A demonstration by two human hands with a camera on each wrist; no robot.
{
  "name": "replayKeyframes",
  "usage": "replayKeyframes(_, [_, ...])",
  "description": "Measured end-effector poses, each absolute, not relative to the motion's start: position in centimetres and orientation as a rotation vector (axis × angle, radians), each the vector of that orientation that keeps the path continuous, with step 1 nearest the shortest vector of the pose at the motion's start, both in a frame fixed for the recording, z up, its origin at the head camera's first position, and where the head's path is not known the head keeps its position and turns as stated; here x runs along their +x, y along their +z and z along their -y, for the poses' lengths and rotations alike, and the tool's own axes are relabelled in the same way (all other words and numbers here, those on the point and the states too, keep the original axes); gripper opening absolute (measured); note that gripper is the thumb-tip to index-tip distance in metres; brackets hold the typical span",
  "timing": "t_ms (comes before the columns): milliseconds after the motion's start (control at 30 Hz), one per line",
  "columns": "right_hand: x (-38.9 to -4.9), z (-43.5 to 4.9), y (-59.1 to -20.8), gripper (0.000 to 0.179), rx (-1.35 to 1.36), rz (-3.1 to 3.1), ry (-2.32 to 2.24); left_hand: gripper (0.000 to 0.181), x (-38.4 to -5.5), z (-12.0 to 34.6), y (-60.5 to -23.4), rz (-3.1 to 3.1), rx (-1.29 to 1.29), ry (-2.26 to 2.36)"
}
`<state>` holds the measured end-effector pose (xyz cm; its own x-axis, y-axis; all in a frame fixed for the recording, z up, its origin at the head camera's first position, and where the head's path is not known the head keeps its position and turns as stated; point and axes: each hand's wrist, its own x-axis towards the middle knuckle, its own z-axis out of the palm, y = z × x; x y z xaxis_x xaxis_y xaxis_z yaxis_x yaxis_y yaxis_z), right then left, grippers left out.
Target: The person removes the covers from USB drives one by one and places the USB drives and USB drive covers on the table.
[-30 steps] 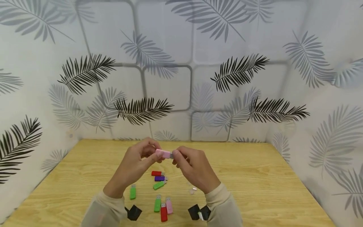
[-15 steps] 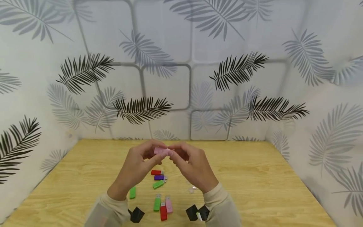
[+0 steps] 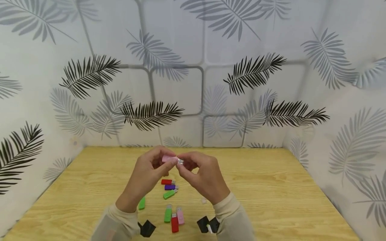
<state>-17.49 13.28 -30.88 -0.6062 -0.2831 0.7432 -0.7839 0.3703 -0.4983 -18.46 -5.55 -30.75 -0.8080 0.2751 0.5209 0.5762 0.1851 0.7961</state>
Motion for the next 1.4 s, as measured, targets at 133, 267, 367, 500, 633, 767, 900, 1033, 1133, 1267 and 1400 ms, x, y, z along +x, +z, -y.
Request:
replayKeyframes(133, [-17.3,-13.5,-30.8,0.018,0.991,2.094,1.262,0.009,-18.6,6.0,-30.7,2.2,-0.895,-1.772])
replayKeyframes(267, [-17.3,-13.5,-30.8,0.019,1.01,2.083,1.273,0.007,-18.5,6.1,-30.5,2.191,-0.884,-1.805])
replayKeyframes(367, [-17.4,-13.1,-30.9,0.018,0.959,2.082,1.247,0.008,-18.2,5.9,-30.4,2.189,-0.789,-1.743])
replayKeyframes(500, [-17.6,-13.0,-31.0,0.017,0.951,2.096,1.261,0.007,-18.2,5.9,-30.4,2.212,-0.752,-1.767])
replayKeyframes(633, [-17.6,-13.2,-31.0,0.017,0.981,2.108,1.278,0.004,-18.3,6.2,-30.3,2.238,-0.769,-1.847])
replayKeyframes(767, [-17.7,-13.1,-31.1,0.016,0.932,2.125,1.255,0.006,-18.1,5.9,-30.3,2.217,-0.719,-1.773])
replayKeyframes(900, [-17.7,-13.3,-31.0,0.016,0.927,2.141,1.267,0.007,-18.1,5.7,-30.3,2.221,-0.699,-1.756])
replayKeyframes(1033, [-17.6,-13.9,-30.9,0.017,0.971,2.166,1.328,0.005,-18.1,5.7,-30.3,2.237,-0.742,-1.863])
replayKeyframes(1133, [-17.6,-14.0,-30.9,0.016,0.946,2.188,1.325,0.007,-18.2,5.5,-30.4,2.223,-0.731,-1.856])
replayKeyframes(1267, [-17.9,-13.9,-31.0,0.016,0.884,2.208,1.29,0.007,-18.3,5.2,-30.7,2.204,-0.677,-1.792])
replayKeyframes(1400, [-17.8,-14.2,-30.9,0.016,0.914,2.26,1.356,0.009,-18.5,5.5,-30.7,2.247,-0.729,-1.872])
